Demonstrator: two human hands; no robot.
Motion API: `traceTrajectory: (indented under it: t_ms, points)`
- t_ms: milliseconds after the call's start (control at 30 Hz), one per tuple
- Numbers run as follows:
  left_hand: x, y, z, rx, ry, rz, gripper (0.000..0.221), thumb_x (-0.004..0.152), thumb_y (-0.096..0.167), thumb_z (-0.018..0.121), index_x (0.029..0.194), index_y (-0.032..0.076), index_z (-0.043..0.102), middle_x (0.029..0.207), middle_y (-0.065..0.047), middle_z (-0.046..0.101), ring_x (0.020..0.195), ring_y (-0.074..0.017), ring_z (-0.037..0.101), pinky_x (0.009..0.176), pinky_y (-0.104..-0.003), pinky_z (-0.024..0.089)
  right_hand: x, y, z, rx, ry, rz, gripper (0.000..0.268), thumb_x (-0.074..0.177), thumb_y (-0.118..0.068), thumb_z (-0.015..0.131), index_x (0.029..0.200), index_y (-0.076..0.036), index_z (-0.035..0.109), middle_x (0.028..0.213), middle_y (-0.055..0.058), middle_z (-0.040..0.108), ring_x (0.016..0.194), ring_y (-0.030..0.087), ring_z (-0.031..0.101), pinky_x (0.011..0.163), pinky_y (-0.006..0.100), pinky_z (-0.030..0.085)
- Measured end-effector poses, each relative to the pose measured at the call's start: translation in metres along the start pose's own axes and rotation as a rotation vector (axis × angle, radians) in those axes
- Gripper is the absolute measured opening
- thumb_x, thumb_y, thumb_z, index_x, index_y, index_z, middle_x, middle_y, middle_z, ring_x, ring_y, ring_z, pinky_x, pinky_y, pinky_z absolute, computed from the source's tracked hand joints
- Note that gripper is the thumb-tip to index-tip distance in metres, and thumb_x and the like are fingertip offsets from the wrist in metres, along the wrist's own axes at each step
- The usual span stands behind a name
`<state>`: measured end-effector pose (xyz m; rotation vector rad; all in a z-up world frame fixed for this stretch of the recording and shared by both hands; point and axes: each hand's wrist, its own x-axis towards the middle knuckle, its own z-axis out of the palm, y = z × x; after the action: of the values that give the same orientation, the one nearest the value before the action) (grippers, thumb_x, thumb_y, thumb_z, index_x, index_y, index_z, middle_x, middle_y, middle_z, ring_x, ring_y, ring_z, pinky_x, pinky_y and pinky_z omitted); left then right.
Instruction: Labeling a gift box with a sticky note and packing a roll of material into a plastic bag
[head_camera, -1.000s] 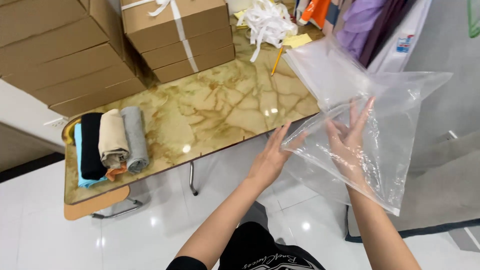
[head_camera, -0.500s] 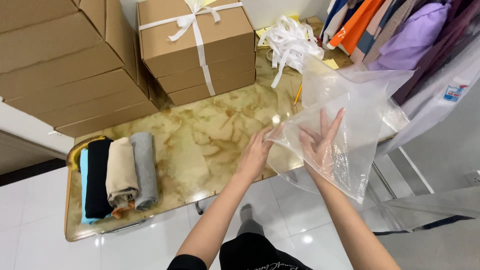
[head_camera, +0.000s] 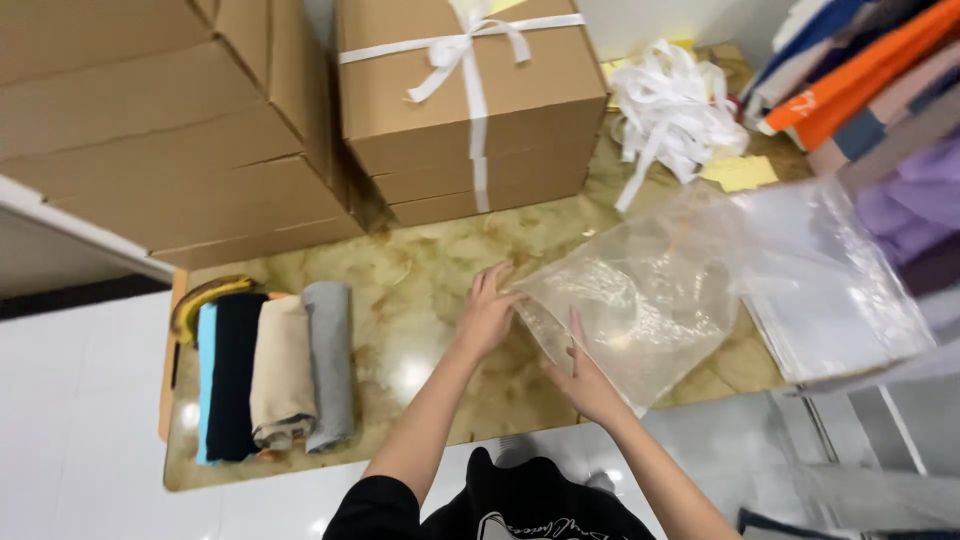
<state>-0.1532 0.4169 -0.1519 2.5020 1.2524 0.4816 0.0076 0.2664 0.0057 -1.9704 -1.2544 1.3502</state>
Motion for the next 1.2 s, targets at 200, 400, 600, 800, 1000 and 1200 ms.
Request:
traceTrajectory:
  t_ms: [200,400,600,800,1000,1200]
  points:
    - [-0.086,-0.026,-0.038,-0.108,0.099,-0.388,0.033,0.094,0.011,0.067,0.117,0.030,0.080,0.157,-0.006,0.046,0.146,-0.0359,0.045,0.112,-0.054,0.048,0.045,0.016,0.044,0.453,0.180,-0.390,0.118,0.090,0.011,0.060,0.165,-0.017,-0.027,0.167,0.044,0.016,0.144,0.068,0.034,0.114,0.070,0.040]
    - [-0.156,-0.040,-0.094,0.095,0.369,-0.703,0.026,0.096,0.012,0.066,0.114,0.026,0.079,0.151,-0.005,0.049,0.147,-0.0334,0.042,0.114,-0.054,0.045,0.078,0.006,0.034,0.562,0.255,-0.689,0.104,0.119,0.012,0.055,0.166,-0.034,-0.025,0.189,0.023,0.004,0.161,0.057,0.042,0.121,0.054,0.050]
    - [-0.177,-0.072,-0.137,0.406,0.619,-0.822,0.029,0.098,0.015,0.071,0.126,0.022,0.074,0.146,-0.008,0.053,0.144,-0.0310,0.046,0.114,-0.050,0.045,0.057,-0.014,0.084,0.726,0.021,-0.221,0.105,0.108,0.001,0.058,0.165,-0.023,-0.027,0.179,0.029,0.001,0.149,0.056,0.043,0.117,0.062,0.048]
    - [-0.204,-0.145,-0.148,0.321,0.477,-1.216,0.065,0.099,0.036,0.075,0.154,0.010,0.052,0.145,-0.017,0.056,0.136,-0.0380,0.054,0.104,-0.057,0.052,0.052,-0.050,0.074,0.523,-0.192,-0.003,0.087,0.107,-0.002,0.047,0.172,-0.016,-0.010,0.172,0.036,0.012,0.146,0.053,0.046,0.114,0.062,0.047]
    - [-0.221,-0.184,-0.163,0.016,0.236,-1.437,0.087,0.084,0.060,0.082,0.149,0.007,0.057,0.143,-0.025,0.059,0.131,-0.0495,0.054,0.099,-0.067,0.049,0.117,0.008,0.029,-0.749,-0.062,-0.527,0.033,0.102,-0.030,0.067,0.132,-0.025,0.078,0.096,0.005,0.069,0.096,0.028,0.077,0.083,0.039,0.063]
    - [-0.197,-0.181,-0.192,-0.075,0.028,-1.481,0.106,0.072,0.065,0.090,0.146,-0.003,0.057,0.142,-0.035,0.059,0.138,-0.0567,0.046,0.109,-0.069,0.039,0.077,-0.050,-0.005,-1.030,0.051,-0.635,0.021,0.097,-0.042,0.070,0.107,-0.030,0.084,0.100,0.006,0.062,0.100,0.032,0.073,0.087,0.040,0.063]
